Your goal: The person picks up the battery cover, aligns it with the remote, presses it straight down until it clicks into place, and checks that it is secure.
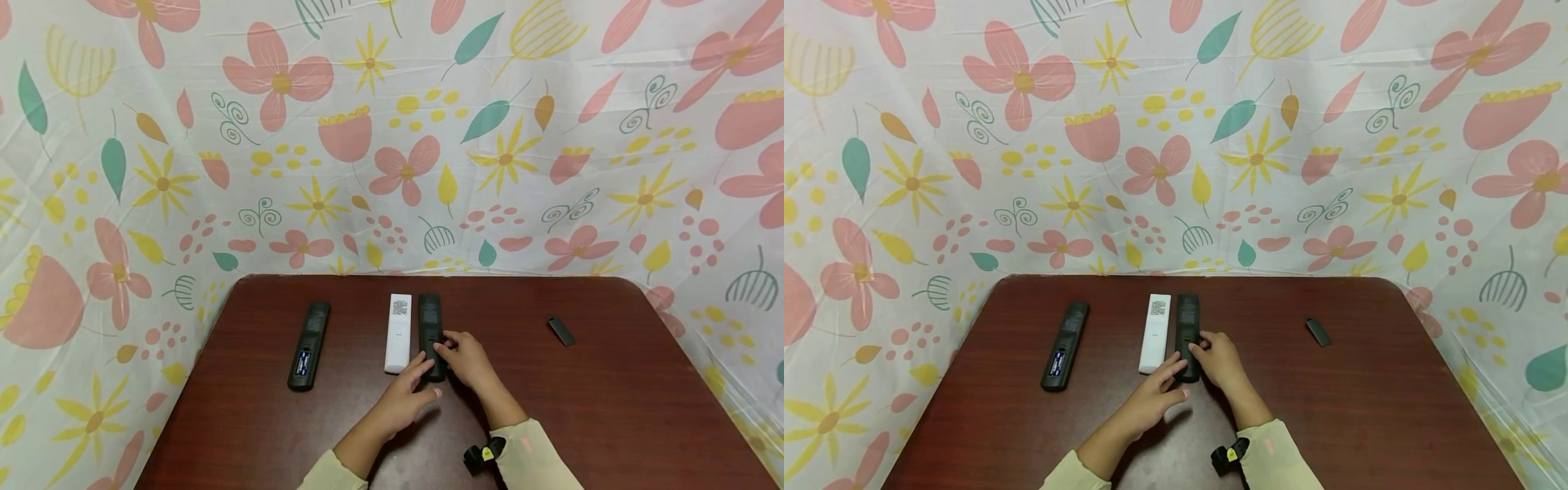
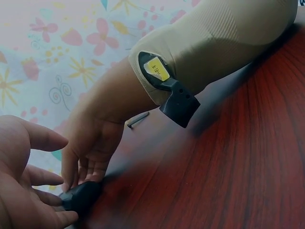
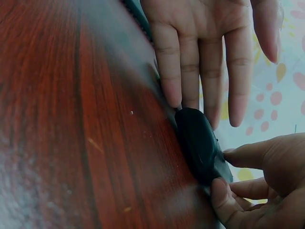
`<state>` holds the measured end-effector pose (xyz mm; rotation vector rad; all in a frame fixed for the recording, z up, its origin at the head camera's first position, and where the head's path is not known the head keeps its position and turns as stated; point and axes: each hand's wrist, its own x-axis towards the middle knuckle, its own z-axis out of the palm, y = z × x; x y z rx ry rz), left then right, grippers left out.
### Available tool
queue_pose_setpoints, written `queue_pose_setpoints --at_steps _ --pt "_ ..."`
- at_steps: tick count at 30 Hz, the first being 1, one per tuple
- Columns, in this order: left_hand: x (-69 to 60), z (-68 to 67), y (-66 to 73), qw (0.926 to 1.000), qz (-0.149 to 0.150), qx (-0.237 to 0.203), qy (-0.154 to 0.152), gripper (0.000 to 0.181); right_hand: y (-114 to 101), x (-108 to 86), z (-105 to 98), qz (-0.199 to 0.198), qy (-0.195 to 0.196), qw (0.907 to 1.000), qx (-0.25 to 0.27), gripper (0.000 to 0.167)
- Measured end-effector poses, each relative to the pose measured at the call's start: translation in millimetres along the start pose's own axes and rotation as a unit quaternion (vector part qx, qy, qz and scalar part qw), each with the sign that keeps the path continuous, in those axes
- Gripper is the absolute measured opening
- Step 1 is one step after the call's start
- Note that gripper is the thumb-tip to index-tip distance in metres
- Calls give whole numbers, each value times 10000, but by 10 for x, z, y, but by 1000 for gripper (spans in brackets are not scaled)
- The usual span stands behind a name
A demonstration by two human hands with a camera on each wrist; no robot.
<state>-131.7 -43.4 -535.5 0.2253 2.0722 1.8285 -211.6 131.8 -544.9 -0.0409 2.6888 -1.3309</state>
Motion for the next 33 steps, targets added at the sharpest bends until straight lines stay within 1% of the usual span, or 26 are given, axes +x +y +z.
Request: queue_pose_setpoints --at_steps 8,14,19,23,29,33 --pt "-6 -3 17 10000 16 -59 10 65 3 -4 -10 -22 -13 10000 91 52" --pt "0 1 1 10000 21 -30 62 65 7 0 -25 15 -120 9999 89 54" --pt "8 -8 10 9997 148 -101 152 64 -4 9 -31 121 -40 9994 307 58" --pt "21 -22 23 9989 332 -180 275 61 -23 9 -47 34 206 9987 472 47" --pt "18 -64 41 9972 559 -224 438 58 -65 -27 -96 -282 534 9974 395 27" --pt "26 -93 56 9955 744 -251 539 56 -97 -61 -138 -419 646 9960 453 23"
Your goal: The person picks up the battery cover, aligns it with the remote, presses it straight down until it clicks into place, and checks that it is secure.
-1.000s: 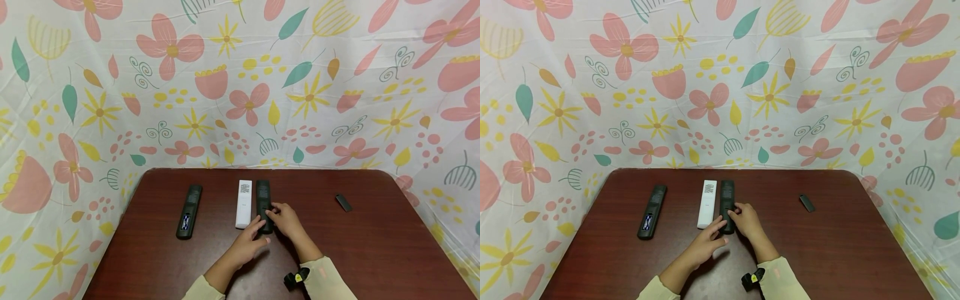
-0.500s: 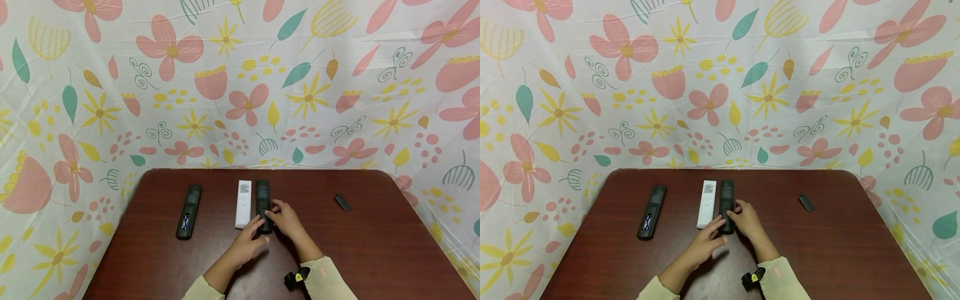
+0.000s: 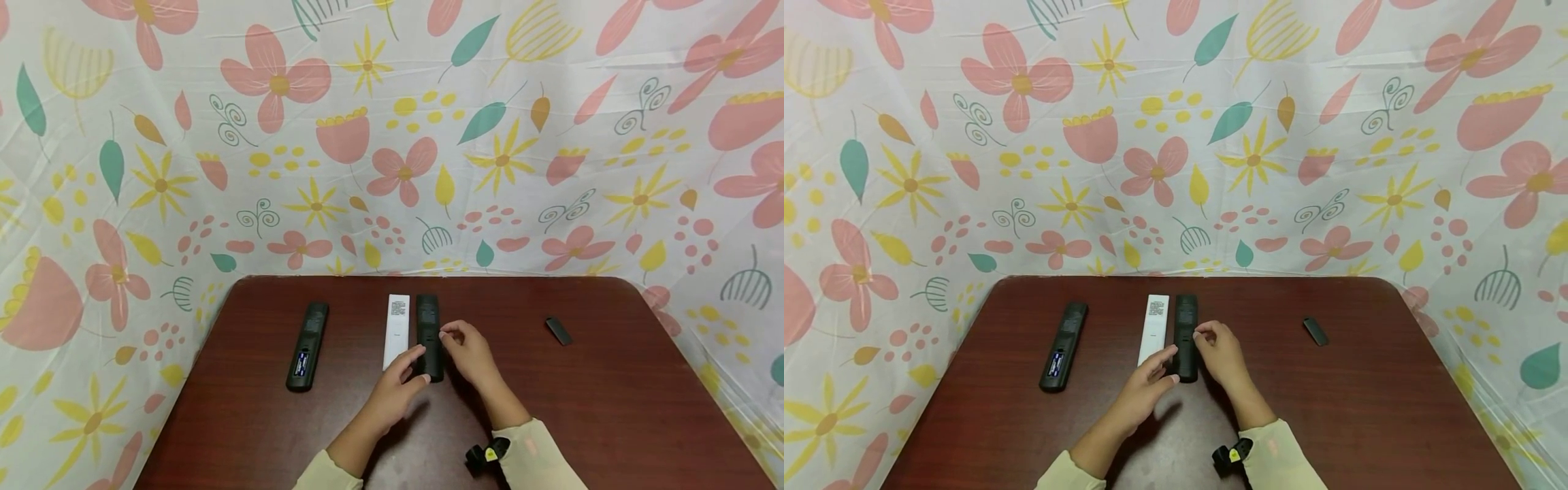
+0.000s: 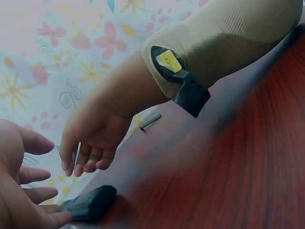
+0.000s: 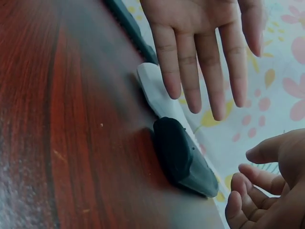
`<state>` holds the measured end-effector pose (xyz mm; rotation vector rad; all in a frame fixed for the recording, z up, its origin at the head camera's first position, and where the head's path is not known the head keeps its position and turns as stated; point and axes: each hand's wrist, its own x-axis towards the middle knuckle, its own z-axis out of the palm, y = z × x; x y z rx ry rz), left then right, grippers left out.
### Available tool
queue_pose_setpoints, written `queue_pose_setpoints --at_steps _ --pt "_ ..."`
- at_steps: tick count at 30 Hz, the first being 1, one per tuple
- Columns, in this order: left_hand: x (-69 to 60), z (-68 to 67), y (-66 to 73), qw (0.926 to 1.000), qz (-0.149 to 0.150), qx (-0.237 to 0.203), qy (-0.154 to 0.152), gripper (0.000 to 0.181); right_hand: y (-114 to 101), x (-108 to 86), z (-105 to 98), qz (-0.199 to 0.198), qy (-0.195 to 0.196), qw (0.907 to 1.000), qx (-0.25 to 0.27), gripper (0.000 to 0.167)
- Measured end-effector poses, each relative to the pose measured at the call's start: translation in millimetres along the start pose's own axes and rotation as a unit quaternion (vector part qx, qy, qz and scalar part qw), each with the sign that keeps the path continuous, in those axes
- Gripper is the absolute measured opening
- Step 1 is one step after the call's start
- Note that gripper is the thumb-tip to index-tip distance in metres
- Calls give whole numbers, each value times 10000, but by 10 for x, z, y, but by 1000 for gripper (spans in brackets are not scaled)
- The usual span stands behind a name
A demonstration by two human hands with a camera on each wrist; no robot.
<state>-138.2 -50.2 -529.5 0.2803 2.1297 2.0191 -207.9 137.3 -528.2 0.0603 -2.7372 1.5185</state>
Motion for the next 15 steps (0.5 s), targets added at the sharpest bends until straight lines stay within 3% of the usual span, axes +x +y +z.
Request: queue_pose_setpoints --at_steps 9,15 --pt "1 -88 78 9995 6 90 293 47 -54 -51 -59 41 10 9992 405 24" --pt "-7 -188 109 9984 14 143 551 47 -77 -72 -105 -32 -37 9992 389 25"
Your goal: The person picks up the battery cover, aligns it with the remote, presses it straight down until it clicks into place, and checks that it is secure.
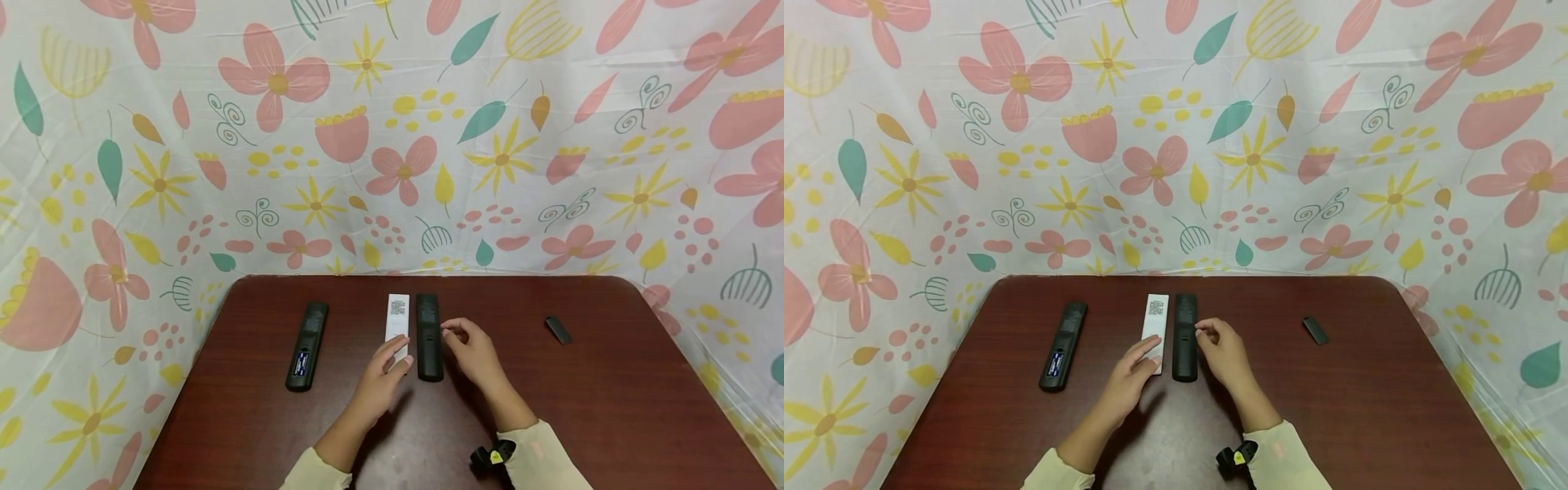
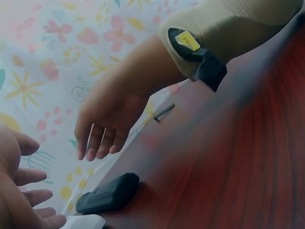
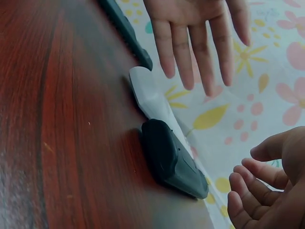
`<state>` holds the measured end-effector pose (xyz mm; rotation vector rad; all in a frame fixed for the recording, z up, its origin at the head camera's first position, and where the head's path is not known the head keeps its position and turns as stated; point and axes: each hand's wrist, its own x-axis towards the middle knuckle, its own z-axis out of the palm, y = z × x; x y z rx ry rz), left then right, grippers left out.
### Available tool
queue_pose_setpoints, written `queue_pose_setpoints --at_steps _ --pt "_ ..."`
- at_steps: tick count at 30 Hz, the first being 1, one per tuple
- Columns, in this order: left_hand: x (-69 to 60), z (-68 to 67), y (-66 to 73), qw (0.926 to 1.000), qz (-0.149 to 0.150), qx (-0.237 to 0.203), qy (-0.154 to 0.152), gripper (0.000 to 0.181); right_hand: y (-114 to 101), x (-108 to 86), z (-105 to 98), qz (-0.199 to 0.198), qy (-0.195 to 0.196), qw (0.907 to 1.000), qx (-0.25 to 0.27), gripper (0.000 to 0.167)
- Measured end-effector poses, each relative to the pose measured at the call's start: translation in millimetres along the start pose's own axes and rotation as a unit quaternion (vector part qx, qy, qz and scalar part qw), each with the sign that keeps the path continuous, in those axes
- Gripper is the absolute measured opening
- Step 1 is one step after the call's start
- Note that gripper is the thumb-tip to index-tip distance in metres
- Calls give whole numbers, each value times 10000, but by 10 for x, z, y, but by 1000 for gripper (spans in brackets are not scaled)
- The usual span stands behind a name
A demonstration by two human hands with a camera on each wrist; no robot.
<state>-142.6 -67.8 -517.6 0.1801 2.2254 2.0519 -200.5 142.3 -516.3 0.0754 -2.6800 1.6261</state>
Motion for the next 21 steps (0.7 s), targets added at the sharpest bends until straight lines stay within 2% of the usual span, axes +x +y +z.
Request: queue_pose_setpoints --at_steps 13,21 --pt "-26 -228 33 9984 -105 318 448 48 2 -28 -118 -158 9 9992 -360 31" --pt "-49 -337 24 9959 20 555 712 49 10 -28 -197 -132 25 9990 -423 27"
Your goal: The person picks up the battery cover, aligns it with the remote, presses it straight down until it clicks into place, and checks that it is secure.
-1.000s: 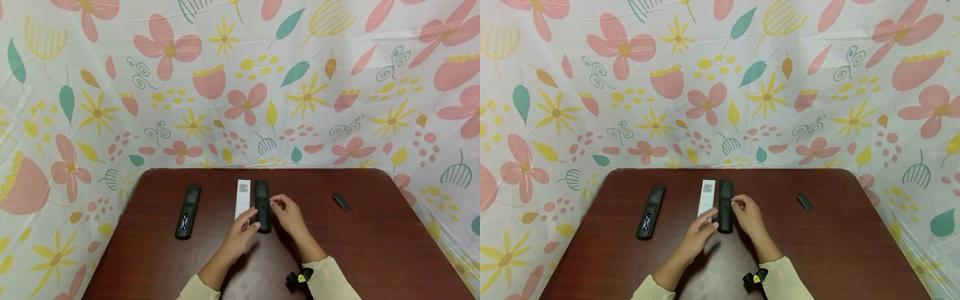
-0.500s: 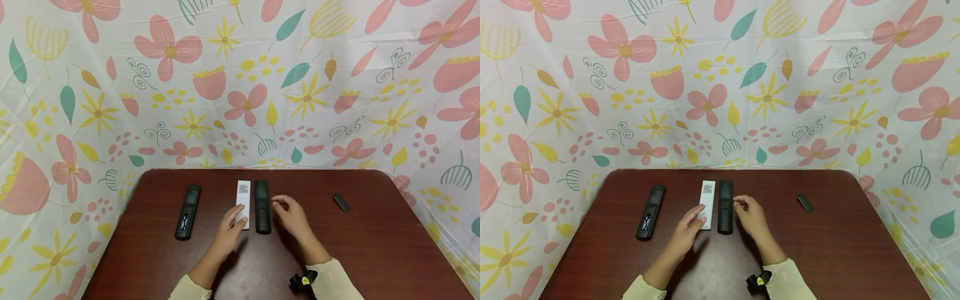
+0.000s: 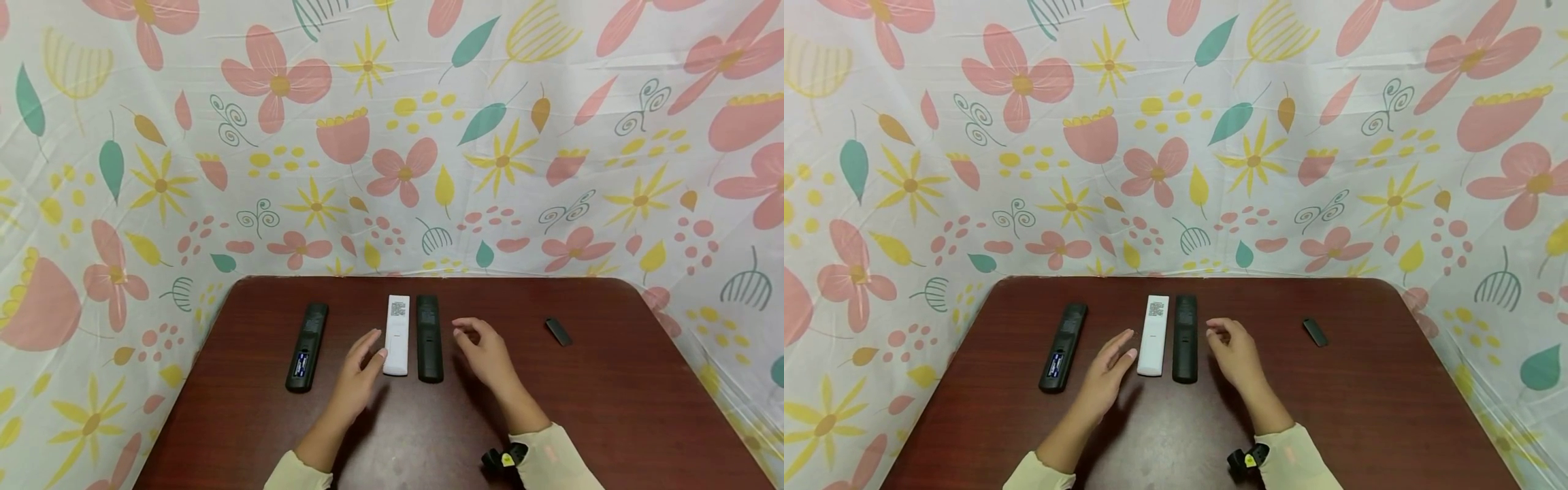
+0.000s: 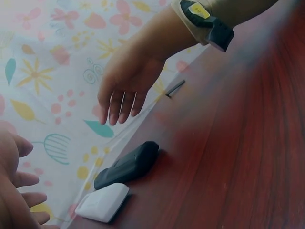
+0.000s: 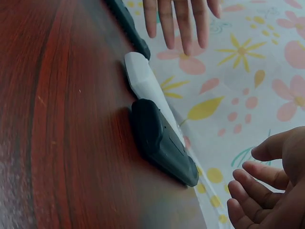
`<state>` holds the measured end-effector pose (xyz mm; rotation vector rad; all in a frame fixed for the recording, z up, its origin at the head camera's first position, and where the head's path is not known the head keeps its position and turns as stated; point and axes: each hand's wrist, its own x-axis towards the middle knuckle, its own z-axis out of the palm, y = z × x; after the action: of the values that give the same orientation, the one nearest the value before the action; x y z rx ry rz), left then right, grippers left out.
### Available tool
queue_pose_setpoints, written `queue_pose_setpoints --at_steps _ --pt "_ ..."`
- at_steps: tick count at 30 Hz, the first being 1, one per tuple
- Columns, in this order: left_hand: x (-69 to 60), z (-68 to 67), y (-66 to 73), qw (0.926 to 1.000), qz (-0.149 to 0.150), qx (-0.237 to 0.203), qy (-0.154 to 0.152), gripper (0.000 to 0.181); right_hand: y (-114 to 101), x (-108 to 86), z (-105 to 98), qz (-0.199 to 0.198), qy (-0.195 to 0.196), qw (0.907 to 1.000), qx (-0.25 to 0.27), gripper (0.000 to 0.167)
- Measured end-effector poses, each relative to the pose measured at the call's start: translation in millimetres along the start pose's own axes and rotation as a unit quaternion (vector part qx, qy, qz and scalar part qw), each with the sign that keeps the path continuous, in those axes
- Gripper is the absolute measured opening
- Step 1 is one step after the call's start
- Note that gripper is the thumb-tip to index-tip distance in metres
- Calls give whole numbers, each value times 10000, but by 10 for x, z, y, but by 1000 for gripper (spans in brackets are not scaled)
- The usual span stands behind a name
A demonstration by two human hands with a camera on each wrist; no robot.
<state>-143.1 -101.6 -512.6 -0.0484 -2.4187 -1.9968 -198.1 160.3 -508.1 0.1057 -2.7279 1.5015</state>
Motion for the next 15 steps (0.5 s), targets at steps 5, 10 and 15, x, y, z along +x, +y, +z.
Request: queue_pose_setpoints --at_steps 5,10,15 --pt "-12 -79 -16 9993 83 288 204 51 31 -3 -44 -80 12 9999 -114 30" --pt "-18 -158 -13 9990 45 308 333 52 78 -6 -101 -117 47 9994 -313 30" --pt "-29 -240 -22 9983 -32 401 413 54 131 1 -168 -109 75 9986 -519 33"
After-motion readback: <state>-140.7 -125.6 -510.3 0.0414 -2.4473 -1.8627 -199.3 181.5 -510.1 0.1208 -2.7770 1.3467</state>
